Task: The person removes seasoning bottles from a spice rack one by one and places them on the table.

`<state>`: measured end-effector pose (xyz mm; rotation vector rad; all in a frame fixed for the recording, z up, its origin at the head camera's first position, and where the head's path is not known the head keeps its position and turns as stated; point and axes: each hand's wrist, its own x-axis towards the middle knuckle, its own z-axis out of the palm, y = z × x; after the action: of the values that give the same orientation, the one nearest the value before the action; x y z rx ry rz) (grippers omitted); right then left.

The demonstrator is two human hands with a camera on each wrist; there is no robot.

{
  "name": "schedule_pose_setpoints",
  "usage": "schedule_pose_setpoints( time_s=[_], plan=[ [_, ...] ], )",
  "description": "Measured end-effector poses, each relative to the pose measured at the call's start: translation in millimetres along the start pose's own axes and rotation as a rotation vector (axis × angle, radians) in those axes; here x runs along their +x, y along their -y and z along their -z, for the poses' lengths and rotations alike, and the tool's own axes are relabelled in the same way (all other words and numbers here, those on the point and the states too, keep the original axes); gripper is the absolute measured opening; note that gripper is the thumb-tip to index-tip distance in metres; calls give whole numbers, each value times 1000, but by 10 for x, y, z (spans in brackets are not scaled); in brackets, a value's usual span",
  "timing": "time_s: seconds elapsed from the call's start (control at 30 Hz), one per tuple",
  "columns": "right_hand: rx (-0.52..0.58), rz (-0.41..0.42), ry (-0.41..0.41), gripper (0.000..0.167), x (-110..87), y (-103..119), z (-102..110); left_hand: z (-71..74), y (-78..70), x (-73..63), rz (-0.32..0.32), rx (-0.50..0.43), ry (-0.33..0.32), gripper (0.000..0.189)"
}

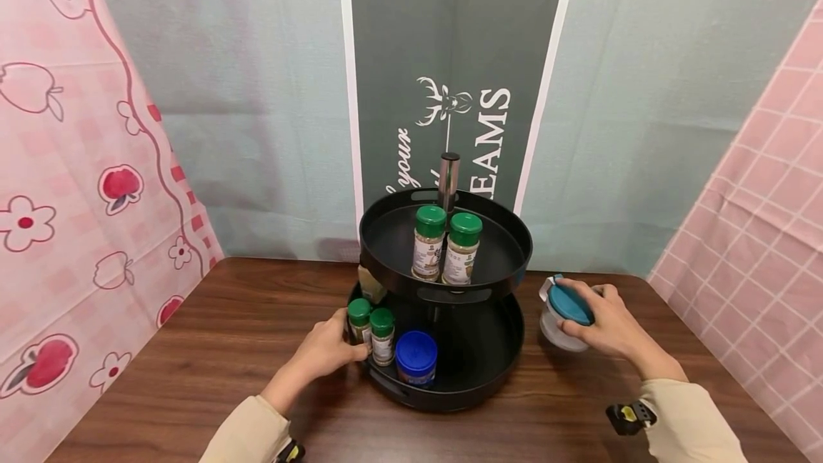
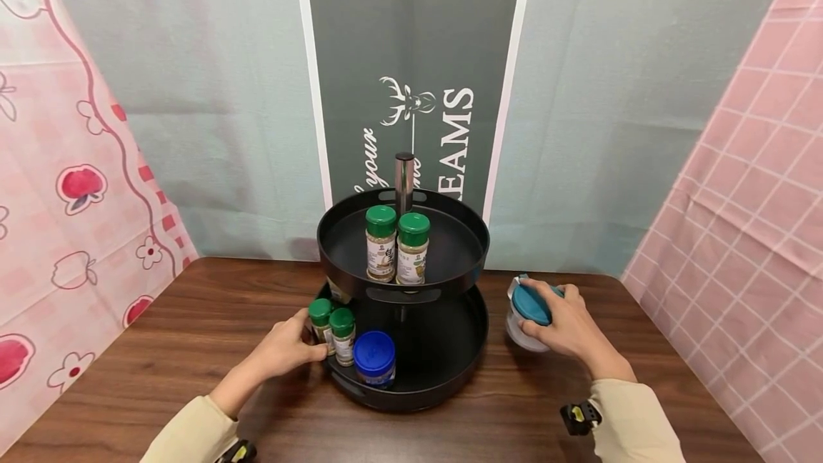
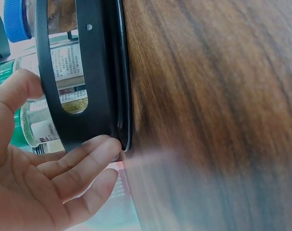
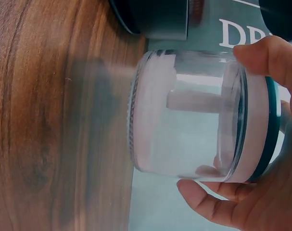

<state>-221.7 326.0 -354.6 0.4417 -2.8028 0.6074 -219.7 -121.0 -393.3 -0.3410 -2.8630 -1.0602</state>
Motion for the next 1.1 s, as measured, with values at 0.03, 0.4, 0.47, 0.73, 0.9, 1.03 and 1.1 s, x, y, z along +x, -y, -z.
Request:
schedule_pose_setpoints(
  time_s=[0.03,0.4,0.47,0.73,0.9,1.03,1.1],
  plan=[
    [-3,-3,4,67,-1,-6,-4,1,-1,-2,0,2,0,58],
    [-42,-44,41,66,-36,-63,-31,-2,2,0,2,9,-2,58],
    [-45,-50,49,66,-45,-74,-41,-4,2,1,2,8,-2,58],
    [-23,-84,73,68,-83,-123,-90,-4,-3,7,3,7,2,55],
    [0,-114,89,70,-102,-149,-126,-1,-8,11,5,3,6,52],
    [35,-144,115,72,-116,-166,-162,0,-10,9,6,-1,8,52],
    [52,-156,122,73,-120,-169,-173,2,-7,4,8,2,7,53]
  ],
)
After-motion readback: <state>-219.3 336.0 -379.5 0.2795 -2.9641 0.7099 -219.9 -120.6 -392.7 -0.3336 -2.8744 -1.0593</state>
